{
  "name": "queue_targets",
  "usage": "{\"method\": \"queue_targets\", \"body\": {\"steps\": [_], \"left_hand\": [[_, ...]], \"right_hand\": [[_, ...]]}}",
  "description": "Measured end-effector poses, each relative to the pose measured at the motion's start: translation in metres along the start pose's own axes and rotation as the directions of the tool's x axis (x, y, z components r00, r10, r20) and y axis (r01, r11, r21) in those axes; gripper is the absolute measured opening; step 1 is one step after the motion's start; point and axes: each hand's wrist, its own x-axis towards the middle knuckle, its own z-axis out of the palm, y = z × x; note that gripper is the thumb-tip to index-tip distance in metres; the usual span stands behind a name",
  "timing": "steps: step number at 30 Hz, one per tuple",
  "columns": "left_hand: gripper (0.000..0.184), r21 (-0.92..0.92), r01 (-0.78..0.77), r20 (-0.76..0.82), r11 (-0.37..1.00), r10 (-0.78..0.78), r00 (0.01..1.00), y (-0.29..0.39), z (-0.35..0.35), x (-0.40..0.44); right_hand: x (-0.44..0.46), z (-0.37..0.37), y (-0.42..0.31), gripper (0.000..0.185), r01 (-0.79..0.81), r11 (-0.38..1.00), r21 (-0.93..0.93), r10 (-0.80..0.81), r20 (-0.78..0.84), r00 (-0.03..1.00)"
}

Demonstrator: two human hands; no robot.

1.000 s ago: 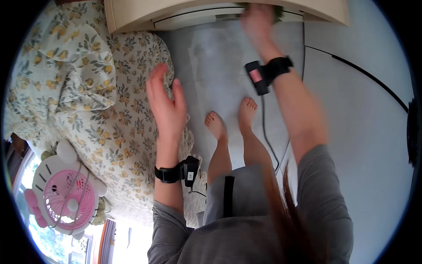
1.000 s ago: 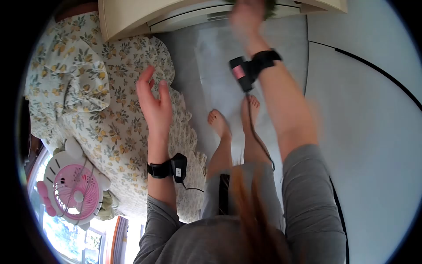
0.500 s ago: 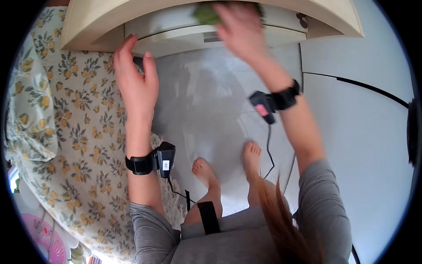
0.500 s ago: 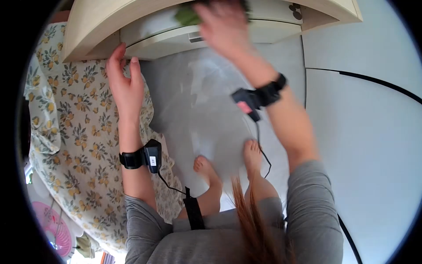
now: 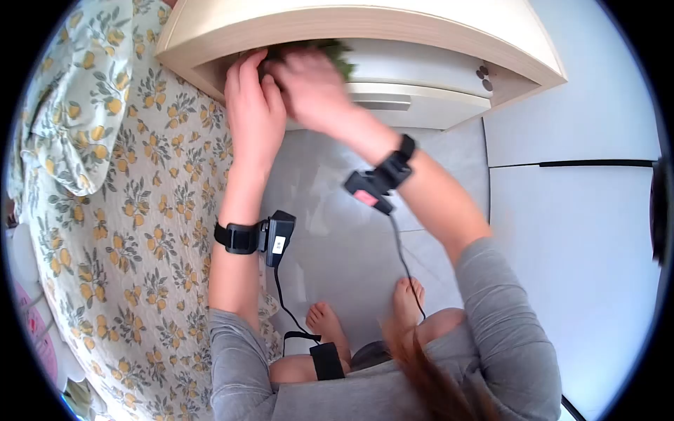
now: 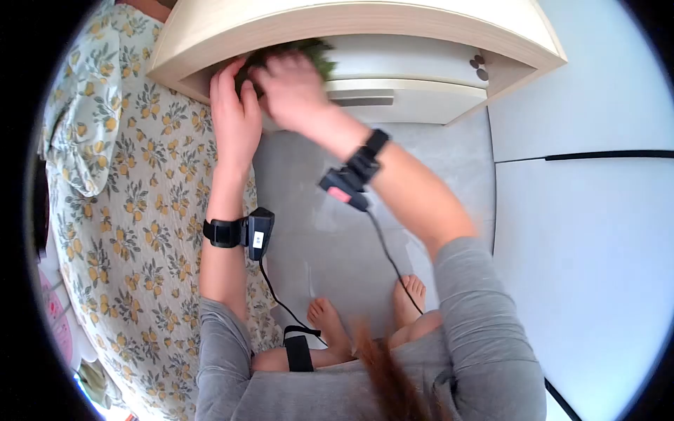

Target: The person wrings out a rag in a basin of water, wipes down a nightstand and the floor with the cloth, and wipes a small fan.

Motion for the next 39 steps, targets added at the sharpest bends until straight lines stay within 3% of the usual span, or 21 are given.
{"method": "queue_targets", "body": {"steps": [5,7,9,13,14,16,17,19,21,23,25,26,27,29,30,32,35,36,39], "left_hand": [[0.03,0.025,0.038,0.001,0.999,-0.038,0.999,0.007,-0.015,-0.007],[0.03,0.031,0.021,-0.006,0.999,-0.021,1.0,0.006,-0.021,-0.012],[0.031,0.037,0.041,-0.008,0.998,-0.041,0.999,0.011,-0.031,-0.019],[0.032,-0.134,0.25,-0.042,0.959,-0.257,0.966,0.02,-0.05,-0.03],[0.033,-0.202,0.325,-0.063,0.924,-0.343,0.937,0.022,-0.053,-0.032],[0.035,-0.241,0.35,-0.121,0.905,-0.386,0.915,0.014,-0.05,-0.039],[0.038,-0.291,0.372,-0.165,0.881,-0.429,0.888,0.01,-0.052,-0.041],[0.043,-0.237,0.383,-0.148,0.893,-0.423,0.894,0.011,-0.059,-0.038],[0.046,-0.294,0.398,-0.169,0.869,-0.457,0.873,0.015,-0.061,-0.035],[0.049,-0.302,0.413,-0.163,0.859,-0.473,0.866,0.014,-0.065,-0.032],[0.047,-0.496,0.443,-0.161,0.747,-0.58,0.798,0.014,-0.068,-0.029],[0.047,-0.491,0.441,-0.163,0.751,-0.576,0.801,0.011,-0.068,-0.029],[0.046,-0.456,0.426,-0.168,0.781,-0.545,0.821,0.006,-0.067,-0.033],[0.046,-0.42,0.413,-0.164,0.808,-0.515,0.841,0.003,-0.064,-0.034],[0.046,-0.418,0.41,-0.154,0.811,-0.508,0.848,0.005,-0.062,-0.034],[0.046,-0.406,0.419,-0.121,0.812,-0.503,0.856,0.008,-0.06,-0.035],[0.046,-0.39,0.437,-0.111,0.81,-0.513,0.851,0.012,-0.056,-0.033],[0.046,-0.387,0.437,-0.107,0.812,-0.511,0.853,0.013,-0.055,-0.032],[0.046,-0.425,0.427,-0.13,0.798,-0.521,0.844,0.017,-0.052,-0.032]], "right_hand": [[0.007,0.006,0.0,0.046,0.063,0.995,0.082,-0.057,-0.074,0.996],[-0.008,-0.022,0.023,0.046,-0.057,0.998,-0.013,0.058,0.139,0.989],[-0.028,-0.055,0.053,0.045,-0.23,0.972,-0.054,0.236,0.208,0.949],[-0.086,-0.091,0.109,0.044,-0.262,0.928,-0.266,0.242,-0.105,0.964],[-0.088,-0.101,0.108,0.044,-0.248,0.934,-0.258,0.228,-0.105,0.968],[-0.087,-0.112,0.091,0.045,-0.385,0.919,0.086,0.391,-0.065,0.918],[-0.081,-0.108,0.073,0.045,-0.371,0.922,0.113,0.379,-0.066,0.923],[-0.06,-0.094,0.028,0.05,-0.082,0.958,0.276,0.178,-0.344,0.922],[-0.031,-0.08,-0.011,0.053,0.124,0.959,0.255,-0.037,-0.322,0.946],[0.0,-0.053,-0.042,0.054,0.163,0.923,0.349,-0.042,-0.331,0.943],[0.021,-0.023,-0.063,0.05,0.16,0.909,0.384,-0.021,-0.342,0.939],[0.027,-0.008,-0.069,0.047,0.187,0.899,0.396,-0.032,-0.367,0.93],[0.024,0.002,-0.078,0.046,0.069,0.872,0.484,0.077,-0.276,0.958],[0.012,0.027,-0.09,0.046,-0.019,0.83,0.557,0.19,-0.251,0.949],[0.003,0.032,-0.087,0.046,-0.024,0.829,0.559,0.194,-0.246,0.95],[-0.014,0.028,-0.073,0.045,-0.091,0.809,0.581,0.109,0.005,0.994],[-0.017,0.012,-0.058,0.046,-0.07,0.774,0.63,0.156,-0.083,0.984],[-0.008,0.006,-0.055,0.042,0.006,0.808,0.589,0.184,-0.261,0.948],[0.027,-0.002,-0.053,0.038,-0.119,0.767,0.63,0.269,-0.148,0.952]]}}
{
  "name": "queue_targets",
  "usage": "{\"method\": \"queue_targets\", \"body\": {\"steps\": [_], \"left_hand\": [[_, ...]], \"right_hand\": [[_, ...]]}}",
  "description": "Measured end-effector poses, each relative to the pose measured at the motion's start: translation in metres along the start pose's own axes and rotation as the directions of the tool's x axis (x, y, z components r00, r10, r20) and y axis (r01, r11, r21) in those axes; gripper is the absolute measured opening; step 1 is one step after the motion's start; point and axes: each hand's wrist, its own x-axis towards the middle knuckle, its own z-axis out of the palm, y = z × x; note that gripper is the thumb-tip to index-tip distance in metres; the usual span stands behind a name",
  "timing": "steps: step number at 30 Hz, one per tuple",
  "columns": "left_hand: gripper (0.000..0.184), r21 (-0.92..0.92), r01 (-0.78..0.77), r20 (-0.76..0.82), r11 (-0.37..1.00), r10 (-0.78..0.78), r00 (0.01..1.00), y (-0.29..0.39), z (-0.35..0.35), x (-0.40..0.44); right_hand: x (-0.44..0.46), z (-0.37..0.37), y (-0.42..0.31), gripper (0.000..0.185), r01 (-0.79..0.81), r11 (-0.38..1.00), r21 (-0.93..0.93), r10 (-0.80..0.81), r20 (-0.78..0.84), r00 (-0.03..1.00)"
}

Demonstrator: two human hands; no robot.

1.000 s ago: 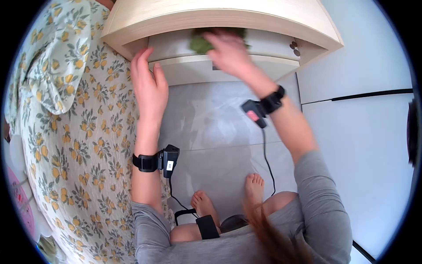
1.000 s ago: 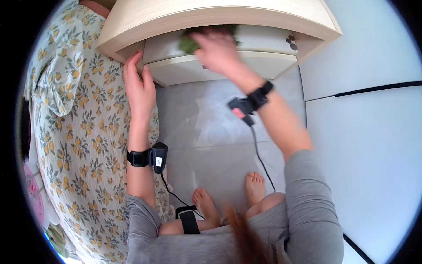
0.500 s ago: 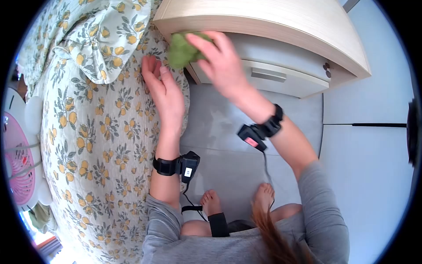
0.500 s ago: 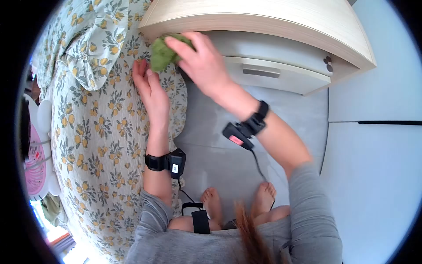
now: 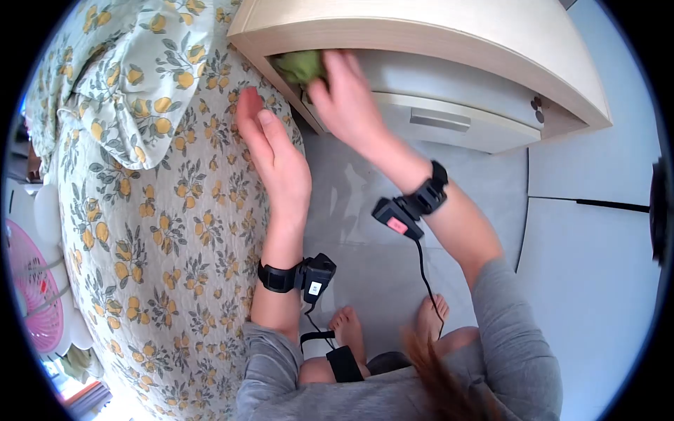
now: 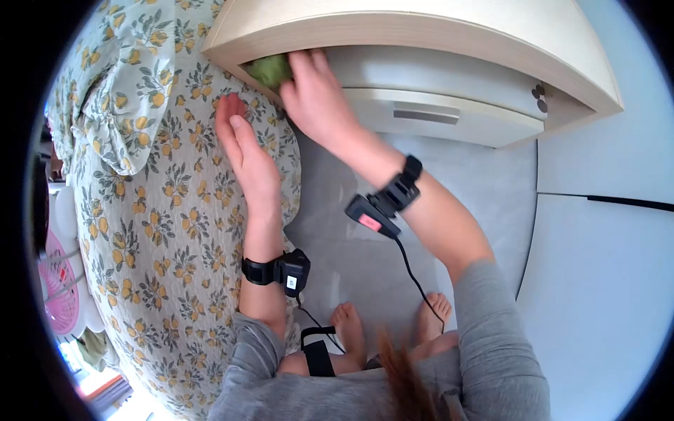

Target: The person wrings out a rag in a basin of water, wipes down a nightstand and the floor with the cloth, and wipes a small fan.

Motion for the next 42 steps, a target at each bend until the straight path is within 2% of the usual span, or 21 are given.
{"method": "queue_targets", "body": {"steps": [1,6,8,10,13,16,18,20,21,22,24,25,26,28,29,30,32,34,36,40,42], "left_hand": [[0.046,-0.002,0.006,0.003,1.0,-0.006,1.0,0.001,0.0,0.0],[0.046,0.005,0.031,0.008,1.0,-0.031,1.0,0.0,0.001,0.0],[0.045,0.003,-0.007,-0.003,1.0,0.007,1.0,0.0,0.007,0.0],[0.044,-0.001,-0.038,-0.016,0.999,0.038,0.999,0.003,0.012,0.001],[0.043,-0.005,-0.054,-0.017,0.999,0.053,0.998,0.003,0.012,0.001],[0.043,-0.034,-0.023,-0.017,0.999,0.023,1.0,0.005,0.007,-0.001],[0.042,-0.027,-0.011,0.015,1.0,0.012,1.0,0.0,0.0,-0.002],[0.042,-0.034,-0.011,0.023,0.999,0.011,1.0,-0.004,-0.003,0.0],[0.041,-0.047,-0.015,0.027,0.999,0.016,0.999,-0.005,-0.003,0.001],[0.041,-0.039,-0.007,0.028,0.999,0.009,1.0,-0.006,-0.002,0.001],[0.041,-0.001,-0.055,0.034,0.998,0.055,0.998,-0.006,0.002,0.004],[0.041,0.006,-0.053,0.037,0.999,0.052,0.998,-0.006,0.005,0.008],[0.04,0.025,-0.08,0.033,0.996,0.079,0.996,-0.006,0.007,0.014],[0.039,0.047,-0.111,0.029,0.993,0.11,0.994,-0.009,0.011,0.025],[0.037,0.052,-0.109,0.02,0.993,0.108,0.994,-0.01,0.011,0.031],[0.035,0.057,-0.104,0.013,0.993,0.104,0.995,-0.011,0.012,0.035],[0.033,0.043,-0.102,-0.001,0.994,0.102,0.995,-0.012,0.011,0.036],[0.032,0.03,-0.102,-0.019,0.994,0.102,0.995,-0.012,0.01,0.037],[0.031,0.024,-0.091,-0.022,0.996,0.092,0.996,-0.013,0.01,0.036],[0.031,0.013,-0.083,-0.039,0.996,0.084,0.996,-0.012,0.011,0.035],[0.03,0.023,-0.1,-0.039,0.995,0.101,0.994,-0.01,0.013,0.035]], "right_hand": [[0.008,0.016,0.013,0.039,-0.023,0.998,-0.055,0.029,0.105,0.994],[0.007,0.024,0.01,0.041,-0.223,0.975,0.004,0.22,0.15,0.964],[-0.01,0.014,0.009,0.044,-0.185,0.983,0.002,0.174,0.326,0.929],[-0.03,0.004,0.005,0.046,-0.115,0.993,0.033,0.096,0.352,0.931],[-0.034,-0.007,0.01,0.042,-0.108,0.983,0.148,0.054,0.334,0.941],[-0.024,-0.024,0.009,0.036,-0.314,0.933,0.176,0.311,0.044,0.949],[-0.017,-0.036,0.019,0.038,-0.254,0.963,-0.087,0.23,-0.217,0.949],[-0.009,-0.049,0.027,0.036,-0.262,0.95,-0.167,0.222,-0.226,0.949],[0.002,-0.065,0.0,0.044,-0.507,0.835,-0.212,0.517,-0.01,0.856],[0.005,-0.065,0.0,0.044,-0.514,0.832,-0.21,0.525,-0.005,0.851],[0.009,-0.058,0.005,0.043,-0.268,0.853,-0.447,0.318,0.039,0.947],[0.007,-0.048,0.016,0.047,-0.096,0.796,-0.598,0.095,-0.032,0.995],[0.01,-0.043,0.021,0.047,-0.098,0.798,-0.595,0.098,-0.032,0.995],[0.019,-0.03,0.029,0.047,0.141,0.726,-0.673,-0.144,0.051,0.988],[0.026,-0.015,0.033,0.045,0.076,0.703,-0.707,0.026,0.133,0.991],[0.028,-0.004,0.037,0.045,0.074,0.705,-0.705,0.027,0.131,0.991],[0.029,0.009,0.041,0.043,0.2,0.849,-0.489,-0.228,0.002,0.974],[0.03,0.015,0.041,0.039,0.191,0.89,-0.414,-0.209,0.001,0.978],[0.038,0.029,0.045,0.033,0.045,0.983,-0.177,-0.084,-0.218,0.972],[0.047,0.037,0.052,0.027,-0.05,0.983,-0.179,0.014,-0.199,0.98],[0.048,0.033,0.054,0.024,0.112,0.945,-0.307,-0.151,-0.109,0.982]]}}
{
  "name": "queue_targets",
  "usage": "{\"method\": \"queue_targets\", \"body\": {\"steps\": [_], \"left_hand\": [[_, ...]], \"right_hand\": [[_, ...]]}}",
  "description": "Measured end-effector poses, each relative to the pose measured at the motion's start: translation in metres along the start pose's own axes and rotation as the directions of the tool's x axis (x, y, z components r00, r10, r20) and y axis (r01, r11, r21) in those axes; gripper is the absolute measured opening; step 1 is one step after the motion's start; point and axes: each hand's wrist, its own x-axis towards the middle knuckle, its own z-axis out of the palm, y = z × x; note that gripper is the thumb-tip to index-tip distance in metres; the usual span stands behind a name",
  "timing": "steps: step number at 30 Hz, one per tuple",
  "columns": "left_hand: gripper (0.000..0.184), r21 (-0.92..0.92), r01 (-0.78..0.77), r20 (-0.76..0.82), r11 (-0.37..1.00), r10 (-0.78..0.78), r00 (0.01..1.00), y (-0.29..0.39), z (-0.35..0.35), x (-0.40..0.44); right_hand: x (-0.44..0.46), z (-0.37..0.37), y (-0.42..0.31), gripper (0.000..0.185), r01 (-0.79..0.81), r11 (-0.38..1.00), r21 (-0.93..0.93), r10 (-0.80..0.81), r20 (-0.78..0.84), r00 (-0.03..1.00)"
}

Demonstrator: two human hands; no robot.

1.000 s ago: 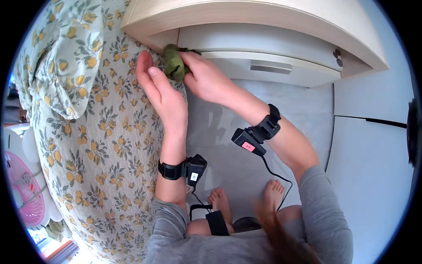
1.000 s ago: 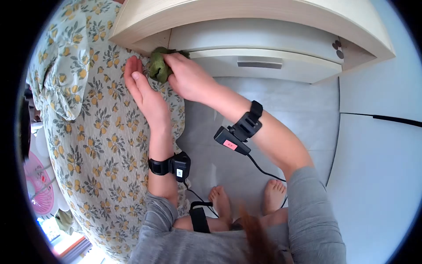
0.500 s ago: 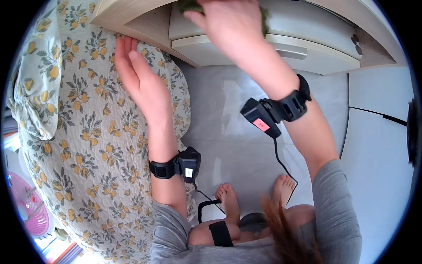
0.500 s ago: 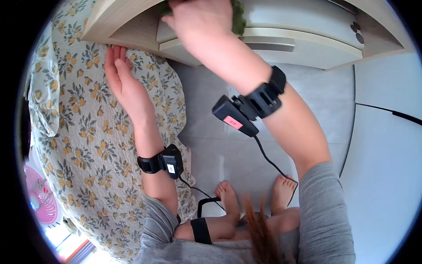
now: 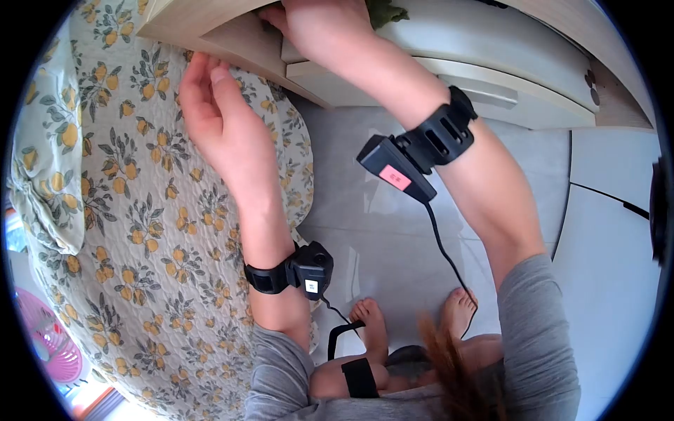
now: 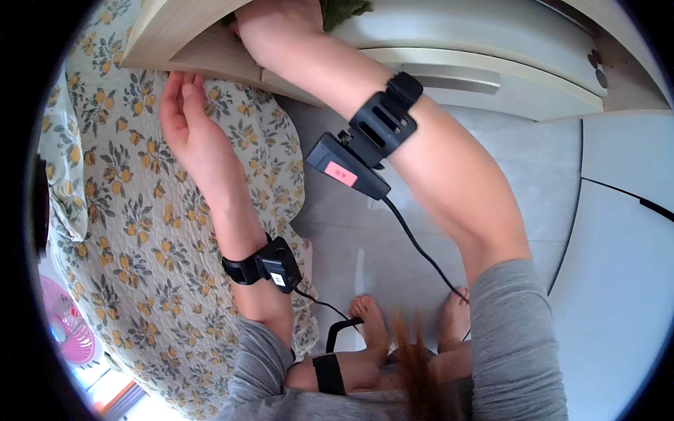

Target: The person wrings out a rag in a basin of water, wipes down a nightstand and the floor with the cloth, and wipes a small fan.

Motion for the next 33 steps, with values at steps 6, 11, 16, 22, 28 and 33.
{"method": "queue_targets", "body": {"steps": [6,11,16,22,28,33], "left_hand": [[0.029,0.009,-0.018,-0.003,1.0,0.018,1.0,-0.003,0.0,0.0],[0.029,-0.017,-0.012,0.027,1.0,0.013,1.0,-0.004,-0.004,0.003],[0.029,-0.044,0.001,0.034,0.999,0.001,0.999,-0.007,-0.007,0.003],[0.034,-0.073,0.046,0.078,0.996,-0.04,0.996,-0.007,-0.009,0.005],[0.036,0.059,-0.017,0.115,0.998,0.01,0.993,-0.003,-0.009,0.0],[0.041,0.071,-0.042,0.094,0.997,0.036,0.995,-0.006,-0.006,-0.012]], "right_hand": [[-0.003,-0.003,-0.007,0.023,-0.022,0.998,-0.062,0.018,-0.071,0.997],[0.004,0.018,0.0,0.026,-0.199,0.979,-0.033,0.201,0.048,0.979],[-0.023,-0.013,-0.023,0.031,-0.001,0.927,-0.376,0.072,0.173,0.982],[-0.08,-0.057,-0.046,0.01,0.367,0.93,0.012,-0.367,0.072,0.927],[-0.06,-0.065,-0.025,0.009,0.392,0.859,-0.329,-0.316,0.262,0.912],[-0.082,-0.137,0.001,0.007,0.315,0.716,-0.623,-0.08,0.375,0.923]]}}
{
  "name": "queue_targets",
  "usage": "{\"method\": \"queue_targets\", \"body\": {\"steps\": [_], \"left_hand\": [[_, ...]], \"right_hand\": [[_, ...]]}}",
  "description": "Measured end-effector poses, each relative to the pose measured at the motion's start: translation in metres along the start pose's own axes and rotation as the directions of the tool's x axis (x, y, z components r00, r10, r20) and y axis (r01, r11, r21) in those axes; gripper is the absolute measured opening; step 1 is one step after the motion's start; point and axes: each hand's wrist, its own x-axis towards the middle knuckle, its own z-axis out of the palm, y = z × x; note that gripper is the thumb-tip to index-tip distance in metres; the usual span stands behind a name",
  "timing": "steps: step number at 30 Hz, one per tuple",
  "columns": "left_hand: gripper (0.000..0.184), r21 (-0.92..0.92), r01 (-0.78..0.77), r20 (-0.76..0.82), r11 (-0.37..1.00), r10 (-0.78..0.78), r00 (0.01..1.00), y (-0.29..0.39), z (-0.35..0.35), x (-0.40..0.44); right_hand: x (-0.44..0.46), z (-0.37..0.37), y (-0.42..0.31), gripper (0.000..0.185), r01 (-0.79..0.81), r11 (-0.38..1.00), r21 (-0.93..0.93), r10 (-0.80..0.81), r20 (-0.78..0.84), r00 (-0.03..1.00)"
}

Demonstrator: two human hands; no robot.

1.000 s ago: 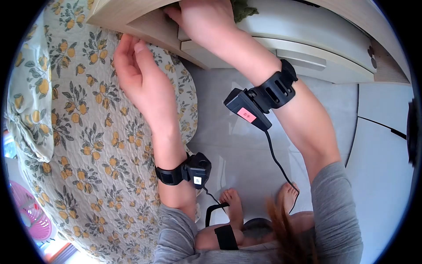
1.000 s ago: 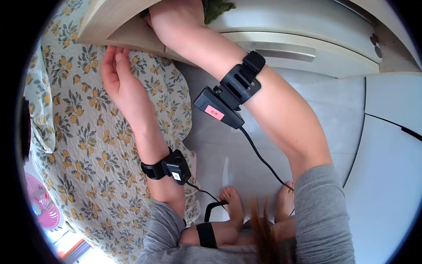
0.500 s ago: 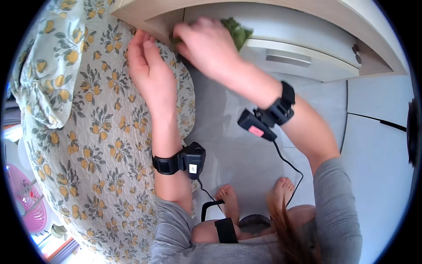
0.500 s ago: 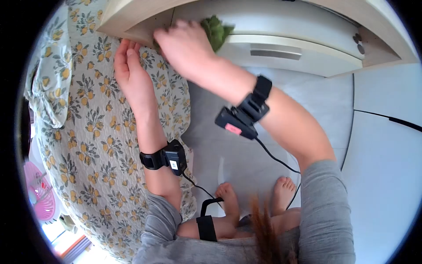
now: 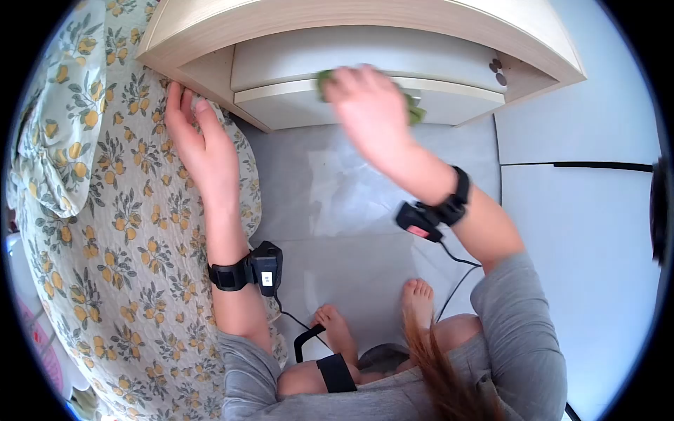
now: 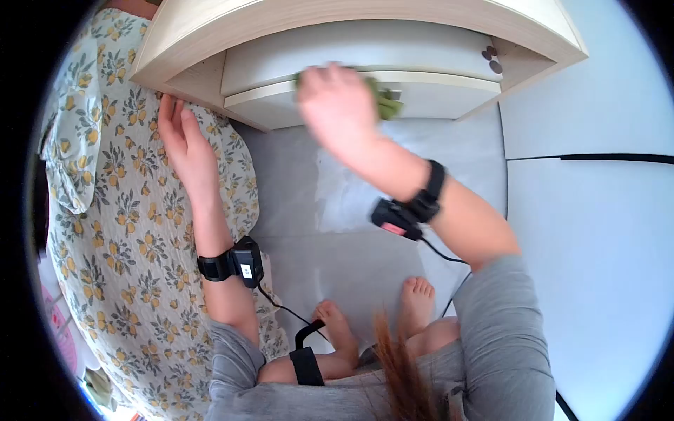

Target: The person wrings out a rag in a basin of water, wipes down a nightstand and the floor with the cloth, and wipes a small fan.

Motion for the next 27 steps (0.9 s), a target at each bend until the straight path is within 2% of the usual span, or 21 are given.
{"method": "queue_targets", "body": {"steps": [2,3,5,9,10,11,12,15,18,23,25,27], "left_hand": [[0.041,0.197,-0.066,-0.01,0.978,0.069,0.998,0.001,-0.003,-0.006],[0.041,0.194,-0.064,-0.009,0.979,0.067,0.998,0.006,-0.001,-0.01],[0.038,0.332,-0.217,-0.093,0.918,0.26,0.961,0.022,0.009,-0.018],[0.036,0.242,-0.306,0.001,0.921,0.315,0.949,0.037,0.037,-0.032],[0.035,0.253,-0.365,0.092,0.896,0.353,0.931,0.04,0.046,-0.036],[0.035,0.26,-0.425,0.182,0.867,0.388,0.903,0.042,0.054,-0.039],[0.035,0.235,-0.434,0.203,0.869,0.393,0.897,0.043,0.061,-0.043],[0.035,0.216,-0.395,0.247,0.893,0.341,0.907,0.04,0.07,-0.05],[0.035,0.218,-0.341,0.256,0.915,0.283,0.924,0.03,0.069,-0.056],[0.034,0.231,-0.325,0.295,0.917,0.252,0.922,0.024,0.061,-0.062],[0.034,0.251,-0.319,0.293,0.914,0.242,0.925,0.025,0.053,-0.06],[0.032,0.219,-0.22,0.244,0.951,0.165,0.956,0.021,0.042,-0.056]], "right_hand": [[-0.023,-0.019,0.043,0.008,-0.071,0.996,-0.047,0.074,0.063,0.995],[-0.032,-0.026,0.056,0.008,-0.071,0.996,-0.05,0.075,0.065,0.995],[-0.043,-0.037,0.074,0.008,-0.162,0.987,0.002,0.162,0.004,0.987],[-0.031,-0.013,0.04,0.009,-0.125,0.987,0.104,0.129,-0.037,0.991],[-0.024,-0.007,0.025,0.009,-0.091,0.988,0.128,0.1,-0.069,0.993],[-0.018,-0.008,0.019,0.01,-0.105,0.981,0.163,0.111,-0.028,0.993],[-0.017,-0.009,0.019,0.011,-0.123,0.978,0.167,0.126,-0.01,0.992],[-0.031,-0.017,0.042,0.011,-0.153,0.975,0.158,0.158,-0.019,0.987],[-0.058,-0.023,0.087,0.017,-0.191,0.979,0.069,0.195,-0.051,0.98],[-0.097,-0.051,0.149,0.018,-0.49,0.872,-0.022,0.49,0.046,0.87],[-0.113,-0.054,0.168,0.016,-0.535,0.845,-0.002,0.535,0.043,0.844],[-0.111,-0.057,0.168,0.016,-0.54,0.791,0.289,0.572,-0.036,0.819]]}}
